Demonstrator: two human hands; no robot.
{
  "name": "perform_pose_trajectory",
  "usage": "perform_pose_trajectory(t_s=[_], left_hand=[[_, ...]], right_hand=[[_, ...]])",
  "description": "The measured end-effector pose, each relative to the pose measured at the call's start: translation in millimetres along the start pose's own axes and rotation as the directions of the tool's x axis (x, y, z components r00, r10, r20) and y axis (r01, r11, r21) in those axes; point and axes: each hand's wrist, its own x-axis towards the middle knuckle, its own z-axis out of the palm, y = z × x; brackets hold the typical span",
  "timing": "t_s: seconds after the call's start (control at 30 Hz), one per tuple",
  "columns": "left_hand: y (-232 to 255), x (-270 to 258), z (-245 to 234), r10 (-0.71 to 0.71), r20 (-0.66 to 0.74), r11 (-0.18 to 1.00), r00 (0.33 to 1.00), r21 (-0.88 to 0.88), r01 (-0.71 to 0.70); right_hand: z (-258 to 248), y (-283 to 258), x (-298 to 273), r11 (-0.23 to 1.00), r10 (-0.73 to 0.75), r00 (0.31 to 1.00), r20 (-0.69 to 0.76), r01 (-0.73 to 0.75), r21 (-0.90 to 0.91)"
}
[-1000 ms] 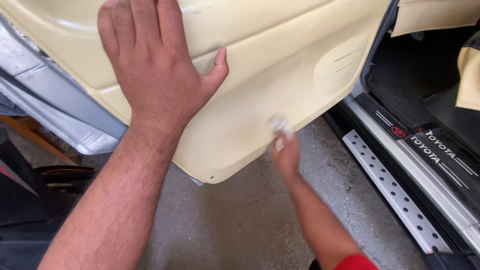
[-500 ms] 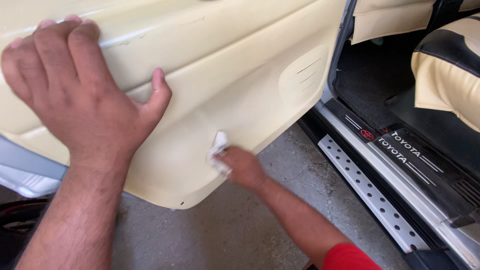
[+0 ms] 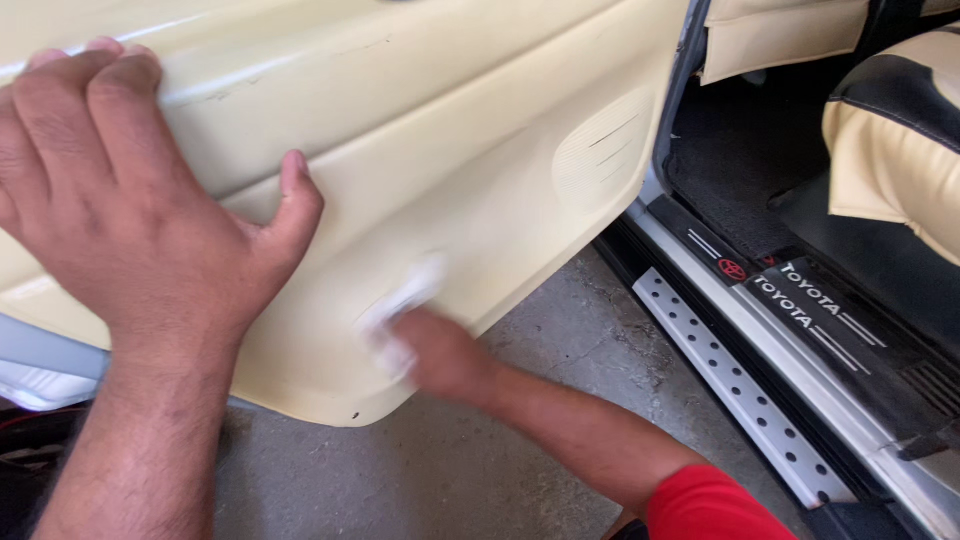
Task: The person wipes the inside of a car door window and door panel with a white cloth. They then wipe the beige leather seat and the door sill area. The person uses a cloth to clean various surfaces inside the car.
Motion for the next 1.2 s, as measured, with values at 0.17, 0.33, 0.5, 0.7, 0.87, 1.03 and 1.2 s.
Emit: perform_pose_trajectory(t_s=[0.17,0.33,0.5,0.7,0.87,1.03,1.2], left_hand=[[1,5,-3,0.032,-0.021,0.998,0.999,0.05,-0.031],[9,14,-11,0.03,-0.023,0.991,0.999,0.131,-0.027],[14,23,-15,0.001,-0.017,0.989,1.0,0.151,0.001],[19,27,-13,-0.031,-0.037,0.987,0.999,0.159,0.037],[26,29,-9,-0.027,-0.098,0.997,0.995,0.075,0.034],[28,25,12,-0.278,0.044,0.895,0.96,-0.352,0.275],[8,-9,48,-0.362,0.322,0.691,0.875,-0.537,0.484]], right_hand=[[-53,78,49,0.939,-0.223,0.954,-0.201,0.155,-0.308],[-202,184,75,0.851,0.027,0.608,-0.794,-0.431,-0.301],[-214,152,104,0.854,0.503,0.369,-0.782,-0.351,0.384],[-182,42,100,0.948,-0.244,0.69,-0.682,0.022,-0.317],[-247,148,127,0.91,-0.166,0.652,-0.74,-0.187,-0.369],[-361,326,153,0.992,0.12,0.456,-0.882,-0.023,0.124],[-341,416,82,0.781,0.515,0.448,-0.731,-0.597,0.184]])
